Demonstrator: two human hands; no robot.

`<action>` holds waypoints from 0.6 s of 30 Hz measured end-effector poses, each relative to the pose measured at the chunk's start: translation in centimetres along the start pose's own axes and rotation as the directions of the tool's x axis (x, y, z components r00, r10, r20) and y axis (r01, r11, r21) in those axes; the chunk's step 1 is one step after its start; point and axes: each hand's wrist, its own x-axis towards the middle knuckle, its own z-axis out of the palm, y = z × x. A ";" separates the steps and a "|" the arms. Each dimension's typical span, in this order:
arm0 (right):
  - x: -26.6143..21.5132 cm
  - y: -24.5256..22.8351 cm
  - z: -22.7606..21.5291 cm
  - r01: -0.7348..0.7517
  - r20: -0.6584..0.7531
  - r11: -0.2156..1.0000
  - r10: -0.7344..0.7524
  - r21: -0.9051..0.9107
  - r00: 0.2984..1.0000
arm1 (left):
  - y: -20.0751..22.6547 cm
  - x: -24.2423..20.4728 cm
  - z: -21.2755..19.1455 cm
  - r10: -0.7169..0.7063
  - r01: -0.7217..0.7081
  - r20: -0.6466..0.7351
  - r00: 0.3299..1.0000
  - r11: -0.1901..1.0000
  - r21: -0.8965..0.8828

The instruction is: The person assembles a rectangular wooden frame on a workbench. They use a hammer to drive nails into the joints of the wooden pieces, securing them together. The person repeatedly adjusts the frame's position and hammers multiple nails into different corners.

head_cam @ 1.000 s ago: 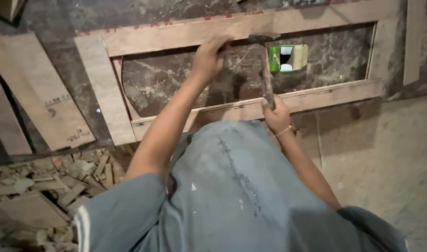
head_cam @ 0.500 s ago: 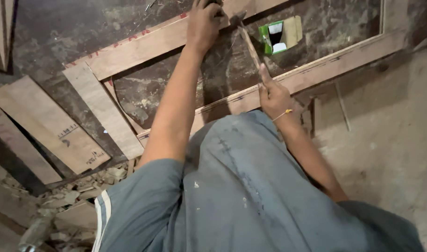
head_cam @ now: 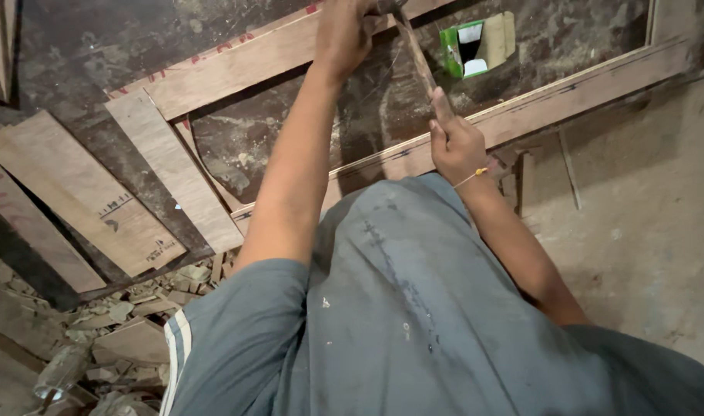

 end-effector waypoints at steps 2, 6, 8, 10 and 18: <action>0.4 0.4 0.0 -0.137 0.103 0.987 0.145 -0.080 0.984 | 0.1 -0.4 0.1 0.036 -0.035 -0.018 0.999 0.995 0.090; -0.4 -0.1 -0.9 -0.287 0.118 0.957 0.291 -0.051 0.949 | 1.0 -0.1 -0.1 -0.083 0.090 -0.090 0.992 0.993 0.079; -0.5 -0.2 -1.2 -0.177 0.024 0.984 0.177 -0.025 0.984 | 2.4 -0.6 -0.2 0.070 0.068 -0.306 0.950 0.905 0.419; -0.5 0.1 -1.1 -0.144 -0.002 0.989 0.144 -0.014 0.990 | 2.5 -0.2 -0.3 -0.087 0.193 -0.259 0.962 0.888 0.417; 0.7 -0.6 -0.7 -0.248 0.103 0.968 0.244 0.029 0.964 | 1.7 1.0 0.6 -0.243 0.332 -0.232 0.942 0.780 0.530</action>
